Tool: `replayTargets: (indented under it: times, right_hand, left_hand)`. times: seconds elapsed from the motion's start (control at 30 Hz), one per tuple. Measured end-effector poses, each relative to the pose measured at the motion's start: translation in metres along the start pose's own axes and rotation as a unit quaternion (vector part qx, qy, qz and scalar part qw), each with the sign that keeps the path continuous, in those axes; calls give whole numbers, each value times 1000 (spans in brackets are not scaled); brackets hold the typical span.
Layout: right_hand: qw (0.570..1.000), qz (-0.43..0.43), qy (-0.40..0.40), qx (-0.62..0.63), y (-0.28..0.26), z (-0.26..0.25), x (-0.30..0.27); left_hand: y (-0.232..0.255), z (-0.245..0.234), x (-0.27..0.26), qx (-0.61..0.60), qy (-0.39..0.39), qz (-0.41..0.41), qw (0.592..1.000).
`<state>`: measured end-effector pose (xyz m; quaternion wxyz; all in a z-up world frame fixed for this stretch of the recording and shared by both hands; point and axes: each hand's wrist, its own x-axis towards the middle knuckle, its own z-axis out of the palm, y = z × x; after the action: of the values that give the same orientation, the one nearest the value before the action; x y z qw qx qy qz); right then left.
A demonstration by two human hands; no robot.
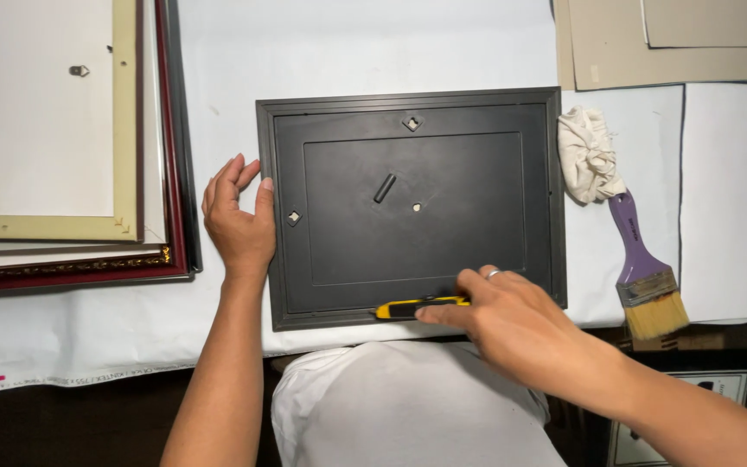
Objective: Disassembling a picture frame and cleaning the glass with a brush.
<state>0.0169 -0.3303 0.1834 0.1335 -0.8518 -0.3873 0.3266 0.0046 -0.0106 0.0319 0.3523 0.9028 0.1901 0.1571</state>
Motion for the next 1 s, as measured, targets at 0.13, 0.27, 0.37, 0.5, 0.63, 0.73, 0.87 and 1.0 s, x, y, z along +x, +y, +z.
replayTargets:
  times: [0.13, 0.27, 0.37, 0.5, 0.63, 0.73, 0.87, 1.0]
  right_hand:
    - [997, 68, -17, -10, 28, -20, -38]
    - [953, 243, -153, -98, 54, -43, -67]
    - [919, 306, -185, -164, 76, -52, -90]
    - [879, 346, -243, -220, 90, -58, -101]
    - [891, 317, -231, -227, 91, -60, -92]
    - [943, 300, -85, -116, 86, -58, -53]
    - [975, 96, 198, -41, 72, -34, 48]
    - [962, 17, 273, -10, 60, -21, 150]
  left_hand:
    - [5, -1, 0, -3, 2, 10, 1000]
    - [5, -2, -1, 5, 2, 10, 1000]
    - [6, -1, -1, 1, -1, 8, 1000]
    - [7, -1, -1, -4, 4, 7, 1000]
    - [7, -1, -1, 6, 0, -1, 1000]
    - [6, -1, 0, 9, 3, 0, 1000]
    - [-14, 9, -3, -1, 23, 9, 1000]
    - [-28, 15, -3, -23, 46, 24, 998]
